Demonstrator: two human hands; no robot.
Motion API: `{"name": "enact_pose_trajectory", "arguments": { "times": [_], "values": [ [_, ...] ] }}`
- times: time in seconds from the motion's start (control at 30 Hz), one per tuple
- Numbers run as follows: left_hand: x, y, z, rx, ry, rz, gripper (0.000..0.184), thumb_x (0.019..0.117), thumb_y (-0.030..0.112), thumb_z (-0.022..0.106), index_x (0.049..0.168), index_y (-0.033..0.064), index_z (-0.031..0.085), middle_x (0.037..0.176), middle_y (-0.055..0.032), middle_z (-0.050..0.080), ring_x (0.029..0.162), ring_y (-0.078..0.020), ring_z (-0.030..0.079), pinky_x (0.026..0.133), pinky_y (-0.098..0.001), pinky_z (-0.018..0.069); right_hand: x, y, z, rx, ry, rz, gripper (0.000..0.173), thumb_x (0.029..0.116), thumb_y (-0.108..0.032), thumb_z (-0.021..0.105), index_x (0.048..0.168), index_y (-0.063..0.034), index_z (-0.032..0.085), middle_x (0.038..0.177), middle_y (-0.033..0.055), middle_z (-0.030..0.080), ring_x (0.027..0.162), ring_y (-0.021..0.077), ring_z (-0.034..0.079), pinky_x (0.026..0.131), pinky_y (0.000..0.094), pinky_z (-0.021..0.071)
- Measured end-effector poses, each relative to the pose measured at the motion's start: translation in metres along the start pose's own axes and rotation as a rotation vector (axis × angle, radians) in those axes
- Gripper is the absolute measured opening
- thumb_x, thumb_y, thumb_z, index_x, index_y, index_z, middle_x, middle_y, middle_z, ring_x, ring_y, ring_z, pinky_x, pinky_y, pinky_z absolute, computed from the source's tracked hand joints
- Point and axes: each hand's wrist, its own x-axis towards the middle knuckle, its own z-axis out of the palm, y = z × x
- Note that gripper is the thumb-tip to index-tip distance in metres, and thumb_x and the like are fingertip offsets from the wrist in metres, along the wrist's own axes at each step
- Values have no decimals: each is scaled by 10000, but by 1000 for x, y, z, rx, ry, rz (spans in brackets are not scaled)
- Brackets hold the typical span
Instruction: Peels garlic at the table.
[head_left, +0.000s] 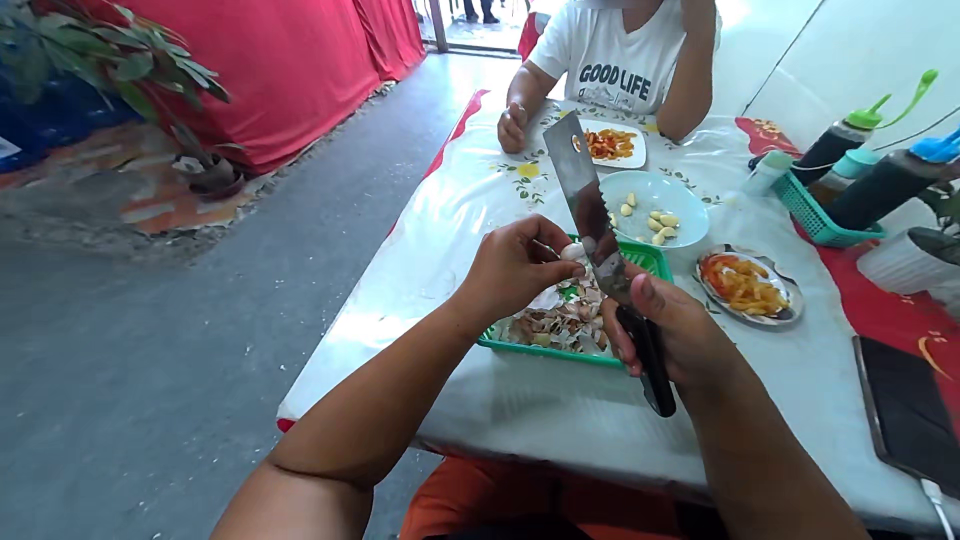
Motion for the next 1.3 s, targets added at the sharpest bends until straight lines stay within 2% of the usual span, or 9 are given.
{"name": "enact_pose_trajectory", "arguments": {
  "times": [0.2,0.37,0.43,0.5,0.6,0.7,0.87,1.07,1.3],
  "values": [
    [-2,-6,4,188,108,214,266,808,154,861,990,52,696,936,-3,710,746,-17,664,651,-174,566,1,0,2,27,50,0,606,1025,-552,516,1533,-243,397,646,17,573,476,84,593,448,207,546],
    [-2,-6,7,391,191,293,248,809,184,853,967,65,704,943,-43,696,747,-66,649,605,-213,529,1,3,3,83,0,5,674,972,-602,581,1501,-215,425,650,17,591,478,83,601,446,207,546],
    [-4,-5,8,394,184,309,229,799,140,841,946,51,690,923,-58,689,747,-82,648,592,-218,528,3,3,6,50,13,23,602,986,-574,583,1433,-194,451,640,12,586,473,77,602,442,201,545],
    [-4,-4,9,322,170,276,219,780,110,830,920,46,675,893,-41,671,738,-48,637,608,-185,530,3,3,9,19,24,31,572,1022,-516,551,1483,-204,419,634,6,576,472,71,597,440,197,543],
    [-4,-3,7,223,149,172,223,767,104,841,908,68,673,877,1,672,733,-10,635,639,-166,539,3,3,12,11,35,27,549,1030,-507,539,1471,-204,418,626,9,572,466,76,596,441,201,546],
    [-3,-3,5,244,140,156,219,770,135,845,914,85,687,879,17,672,778,-12,637,655,-174,535,3,4,12,-9,46,28,642,1020,-523,551,1541,-209,344,622,6,578,471,79,603,449,200,549],
    [-3,0,-1,154,78,106,250,782,157,868,961,100,703,897,38,698,802,-14,663,668,-186,557,2,1,7,16,106,10,587,1028,-552,508,1484,-195,416,625,17,587,464,87,600,435,208,542],
    [-2,2,-1,72,56,55,244,823,110,847,1020,65,710,919,12,733,766,-37,701,678,-205,606,1,1,4,44,30,-12,598,1015,-559,533,1514,-250,418,646,23,587,472,84,596,446,204,543],
    [-1,13,-3,-246,-44,-211,95,903,76,769,986,48,734,821,-17,726,711,-75,685,667,-224,590,-1,0,3,7,-4,-48,611,1017,-537,547,1551,-289,382,641,15,569,476,73,590,452,198,542]
  ]
}}
